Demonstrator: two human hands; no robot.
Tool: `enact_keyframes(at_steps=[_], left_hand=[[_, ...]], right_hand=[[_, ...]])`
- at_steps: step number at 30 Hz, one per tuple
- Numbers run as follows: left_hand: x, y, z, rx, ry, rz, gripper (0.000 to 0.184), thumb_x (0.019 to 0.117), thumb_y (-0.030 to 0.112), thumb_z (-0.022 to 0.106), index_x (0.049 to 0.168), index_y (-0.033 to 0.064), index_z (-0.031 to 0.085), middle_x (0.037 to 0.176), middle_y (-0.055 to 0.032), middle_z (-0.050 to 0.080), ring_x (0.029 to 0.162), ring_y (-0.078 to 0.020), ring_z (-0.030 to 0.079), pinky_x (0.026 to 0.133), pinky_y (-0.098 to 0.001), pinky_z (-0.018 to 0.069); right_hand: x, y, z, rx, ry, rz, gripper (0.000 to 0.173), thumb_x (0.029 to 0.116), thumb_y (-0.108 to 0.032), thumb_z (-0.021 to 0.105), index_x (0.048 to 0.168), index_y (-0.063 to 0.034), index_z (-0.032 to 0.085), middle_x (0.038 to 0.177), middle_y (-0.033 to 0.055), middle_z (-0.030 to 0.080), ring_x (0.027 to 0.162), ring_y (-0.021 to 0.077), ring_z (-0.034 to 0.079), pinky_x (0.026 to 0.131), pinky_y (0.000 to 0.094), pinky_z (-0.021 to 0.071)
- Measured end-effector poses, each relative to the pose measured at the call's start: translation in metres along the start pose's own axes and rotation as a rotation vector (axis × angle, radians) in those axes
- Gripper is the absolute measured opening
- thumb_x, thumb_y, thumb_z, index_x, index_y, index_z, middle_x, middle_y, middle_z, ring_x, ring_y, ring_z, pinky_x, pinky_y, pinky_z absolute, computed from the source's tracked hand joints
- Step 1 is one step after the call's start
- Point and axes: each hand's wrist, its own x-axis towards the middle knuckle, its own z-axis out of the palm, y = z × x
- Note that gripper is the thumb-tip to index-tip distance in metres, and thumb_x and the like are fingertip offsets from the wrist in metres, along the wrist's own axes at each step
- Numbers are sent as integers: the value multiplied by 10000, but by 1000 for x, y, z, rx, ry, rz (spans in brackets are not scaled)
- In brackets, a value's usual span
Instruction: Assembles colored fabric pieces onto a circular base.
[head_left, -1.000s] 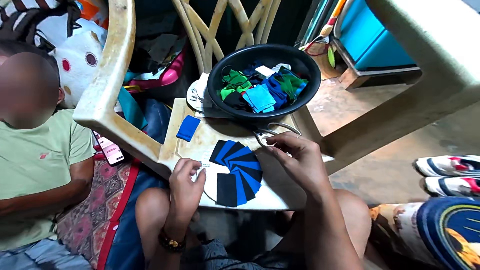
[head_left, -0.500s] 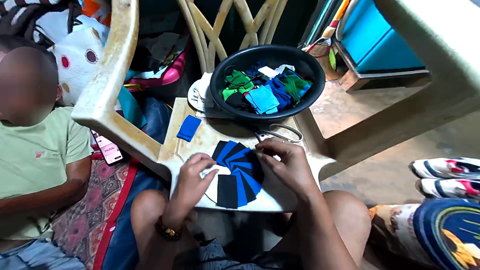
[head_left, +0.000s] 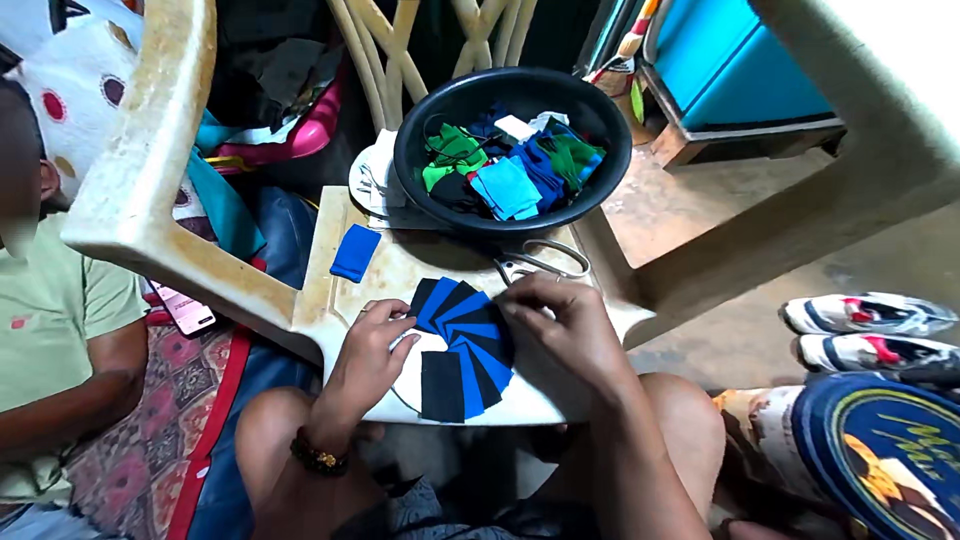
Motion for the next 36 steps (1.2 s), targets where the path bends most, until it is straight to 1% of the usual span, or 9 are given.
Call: enact_keyframes(at_steps=[3, 4, 7, 12, 17, 21, 28, 33, 36], left_hand=[[-1, 0, 0, -2, 28, 41, 195, 939, 76, 654, 1041, -33, 779, 1121, -210, 718, 1082, -340, 685, 971, -442, 545], [-1, 0, 0, -2, 35, 50, 193, 937, 74, 654, 1036, -35, 779, 1121, -210, 718, 1080, -341, 684, 967, -436, 546], [-1, -2, 1, 0, 64, 62, 186, 933, 79, 653, 1015, -25, 783, 1105, -193, 725, 1053, -321, 693, 944, -404, 557], [0, -6, 4, 3, 95, 73, 175, 933, 104, 642, 947, 11, 791, 1085, -168, 733, 1036, -297, 699, 923, -380, 561], [0, -7, 3, -2, 107, 93, 169, 926, 91, 642, 920, 15, 792, 1079, -173, 735, 1017, -296, 707, 907, -367, 567], [-1, -7, 3, -8, 119, 90, 162, 925, 94, 652, 919, 17, 794, 1083, -170, 736, 1013, -284, 708, 907, -352, 567], [-1, -8, 4, -5, 119, 77, 160, 926, 114, 654, 907, 29, 789, 1078, -146, 742, 1017, -265, 706, 909, -346, 559], [-1, -9, 4, -14, 118, 78, 156, 921, 110, 658, 896, 33, 792, 1082, -148, 739, 1013, -263, 708, 906, -340, 565], [-1, -9, 5, -6, 125, 80, 158, 919, 116, 654, 905, 44, 793, 1086, -146, 737, 1011, -257, 704, 904, -330, 561]], right_hand=[[-2, -16, 6, -25, -190, -110, 190, 880, -33, 648, 1022, 12, 766, 1080, 151, 726, 964, 211, 699, 870, 343, 570], [-2, -21, 11, -24, -208, -132, 198, 867, -28, 649, 1021, 5, 769, 1095, 154, 725, 1009, 229, 696, 904, 347, 560], [-2, -28, 30, -18, -177, -170, 191, 849, -7, 650, 990, 8, 777, 1056, 160, 721, 1010, 236, 692, 915, 317, 553], [1, -30, 51, -101, -158, -213, 162, 830, 11, 670, 956, 25, 770, 1011, 181, 714, 964, 289, 693, 892, 346, 559], [1, -30, 57, -152, -137, -199, 207, 839, -25, 678, 1015, 43, 762, 1026, 202, 709, 960, 307, 694, 887, 348, 561], [2, -31, 63, -173, -82, -189, 179, 879, -71, 648, 970, 27, 768, 984, 187, 713, 910, 270, 697, 845, 309, 560], [5, -32, 77, -307, -22, -202, 171, 871, -130, 667, 912, 0, 770, 940, 171, 716, 880, 311, 710, 755, 378, 587], [7, -31, 83, -378, 4, -228, 146, 866, -125, 673, 867, -11, 764, 869, 167, 688, 803, 316, 697, 659, 388, 576], [6, -32, 84, -391, 12, -233, 139, 868, -119, 671, 855, -14, 761, 858, 160, 681, 800, 309, 692, 658, 374, 574]])
